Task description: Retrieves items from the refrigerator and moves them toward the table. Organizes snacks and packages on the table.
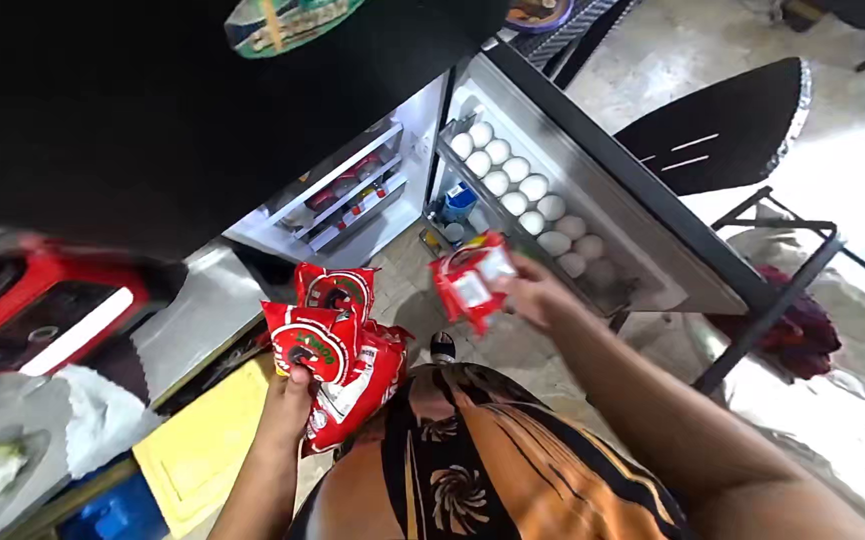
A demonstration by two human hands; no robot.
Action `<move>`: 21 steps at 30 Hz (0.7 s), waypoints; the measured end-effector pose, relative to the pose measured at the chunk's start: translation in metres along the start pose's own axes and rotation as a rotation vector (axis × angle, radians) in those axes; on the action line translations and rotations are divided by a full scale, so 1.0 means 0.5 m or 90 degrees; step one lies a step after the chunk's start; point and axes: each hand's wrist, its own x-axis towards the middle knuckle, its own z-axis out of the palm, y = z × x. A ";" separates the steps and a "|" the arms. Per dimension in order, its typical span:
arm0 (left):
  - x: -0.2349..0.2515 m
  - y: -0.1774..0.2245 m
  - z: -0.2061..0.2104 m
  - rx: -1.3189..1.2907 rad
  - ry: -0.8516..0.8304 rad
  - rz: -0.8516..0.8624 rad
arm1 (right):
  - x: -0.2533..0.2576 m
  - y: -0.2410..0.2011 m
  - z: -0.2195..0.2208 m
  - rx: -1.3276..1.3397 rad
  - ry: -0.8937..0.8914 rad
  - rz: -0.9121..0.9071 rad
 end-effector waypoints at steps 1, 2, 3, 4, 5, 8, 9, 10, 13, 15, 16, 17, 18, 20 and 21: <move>0.016 -0.008 -0.003 0.006 -0.023 -0.007 | 0.039 0.077 0.014 0.022 0.026 0.058; 0.032 -0.004 -0.002 0.016 -0.036 -0.028 | 0.077 0.140 0.026 0.049 0.070 0.110; 0.050 0.004 -0.001 0.026 -0.044 -0.057 | 0.111 0.184 0.039 0.072 0.129 0.152; 0.067 0.013 -0.004 0.037 -0.055 -0.085 | 0.141 0.220 0.049 0.085 0.182 0.173; 0.085 0.016 -0.014 0.053 -0.069 -0.109 | 0.171 0.253 0.053 0.087 0.227 0.183; 0.137 -0.004 -0.056 0.114 -0.109 -0.165 | 0.256 0.311 0.047 0.083 0.350 0.177; 0.150 -0.009 -0.065 0.109 -0.119 -0.179 | 0.284 0.332 0.039 0.089 0.388 0.156; 0.163 -0.013 -0.073 0.105 -0.133 -0.188 | 0.314 0.357 0.030 0.105 0.432 0.122; 0.192 -0.009 -0.090 0.106 -0.191 -0.209 | 0.396 0.394 0.022 0.219 0.577 0.004; 0.201 -0.001 -0.094 0.140 -0.185 -0.241 | 0.435 0.388 0.018 0.303 0.628 -0.049; 0.204 -0.001 -0.100 0.160 -0.183 -0.248 | 0.450 0.381 0.019 0.341 0.666 -0.057; 0.207 -0.001 -0.108 0.173 -0.184 -0.254 | 0.464 0.378 0.019 0.366 0.707 -0.060; 0.211 0.000 -0.113 0.175 -0.187 -0.259 | 0.473 0.375 0.017 0.384 0.737 -0.060; 0.217 -0.002 -0.120 0.165 -0.193 -0.262 | 0.486 0.377 0.003 0.404 0.769 -0.043; 0.219 -0.002 -0.121 0.166 -0.194 -0.264 | 0.489 0.380 -0.003 0.414 0.775 -0.032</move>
